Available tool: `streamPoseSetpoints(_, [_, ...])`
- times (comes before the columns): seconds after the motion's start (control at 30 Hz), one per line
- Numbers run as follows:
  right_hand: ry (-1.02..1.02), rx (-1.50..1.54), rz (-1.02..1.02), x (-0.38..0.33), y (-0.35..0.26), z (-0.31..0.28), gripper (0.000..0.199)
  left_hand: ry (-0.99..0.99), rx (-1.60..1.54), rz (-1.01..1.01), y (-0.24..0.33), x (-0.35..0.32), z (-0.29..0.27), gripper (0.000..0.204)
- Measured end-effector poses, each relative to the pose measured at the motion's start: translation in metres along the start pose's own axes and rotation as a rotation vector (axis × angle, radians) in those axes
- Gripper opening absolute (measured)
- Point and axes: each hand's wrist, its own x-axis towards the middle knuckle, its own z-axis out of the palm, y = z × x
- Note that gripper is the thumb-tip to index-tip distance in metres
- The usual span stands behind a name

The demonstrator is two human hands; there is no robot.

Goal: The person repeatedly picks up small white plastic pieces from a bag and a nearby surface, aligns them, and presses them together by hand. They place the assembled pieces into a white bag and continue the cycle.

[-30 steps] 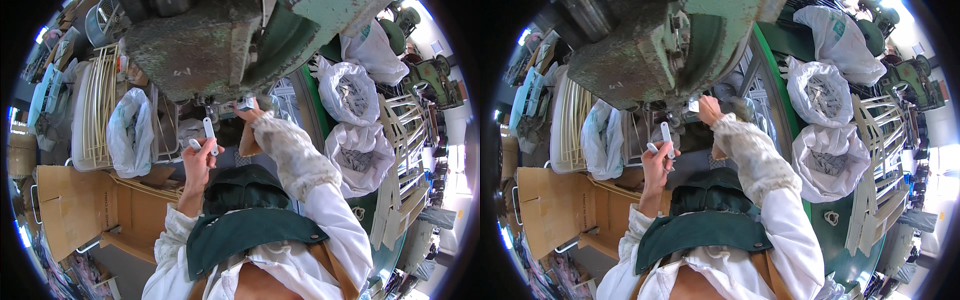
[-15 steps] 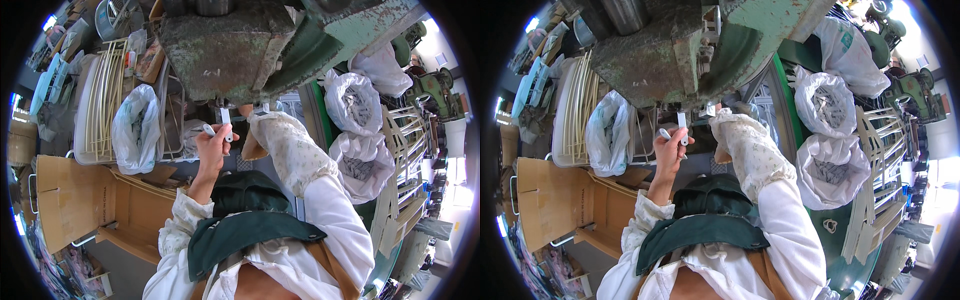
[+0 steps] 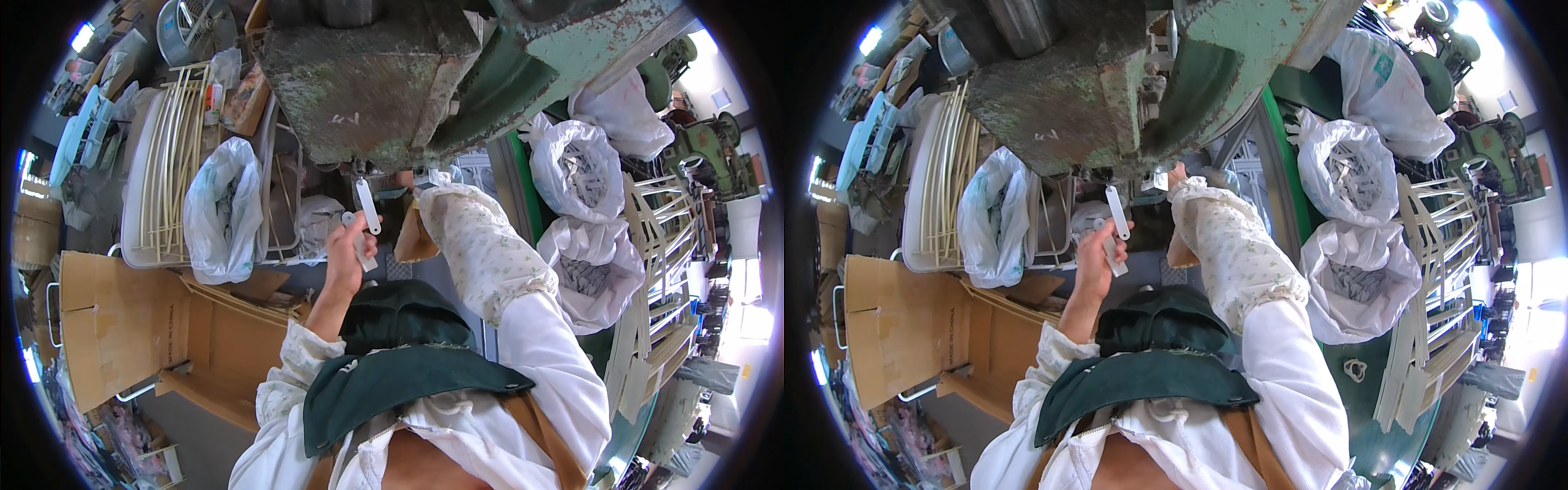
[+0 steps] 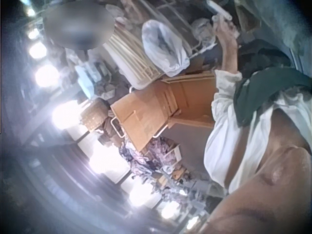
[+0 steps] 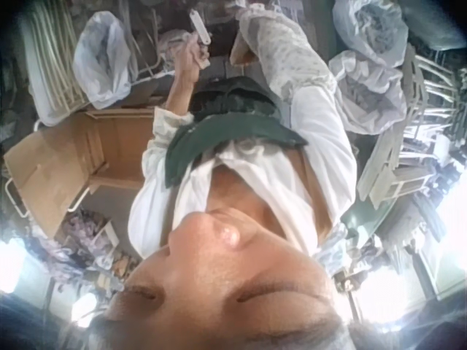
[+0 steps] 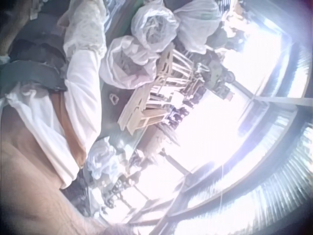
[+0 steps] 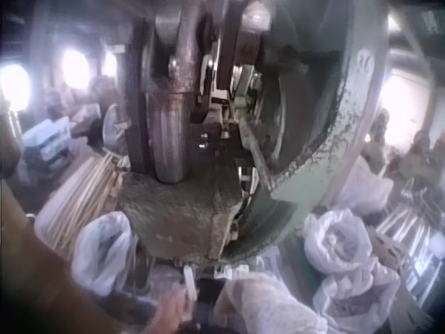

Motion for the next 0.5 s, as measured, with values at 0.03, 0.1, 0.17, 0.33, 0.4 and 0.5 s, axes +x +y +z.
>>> streamPoseSetpoints(0.03, [0.022, 0.063, -0.015, -0.002, -0.001, -0.008, 0.024, 0.013, -0.023, -0.013, -0.002, -0.001, -0.013, 0.03])
streamPoseSetpoints(0.1, [0.045, 0.198, -0.018, -0.018, -0.006, -0.03, 0.025, 0.037, -0.081, -0.055, -0.009, -0.01, -0.026, 0.035])
streamPoseSetpoints(0.17, [0.045, 0.363, -0.014, -0.034, -0.018, -0.056, 0.026, 0.108, -0.001, -0.18, -0.011, -0.03, -0.019, 0.034])
streamPoseSetpoints(0.33, [-0.102, 0.849, 0.098, -0.075, -0.075, -0.123, 0.027, 0.063, 0.413, -0.312, -0.018, -0.075, -0.056, 0.026])
streamPoseSetpoints(0.4, [-0.314, 1.041, 0.13, -0.072, -0.08, -0.135, 0.021, 0.001, 0.544, -0.338, -0.013, -0.085, -0.074, 0.02])
streamPoseSetpoints(0.5, [-0.746, 1.173, 0.16, -0.06, -0.094, -0.179, 0.011, 0.019, 0.604, -0.307, 0.001, -0.098, -0.083, 0.013])
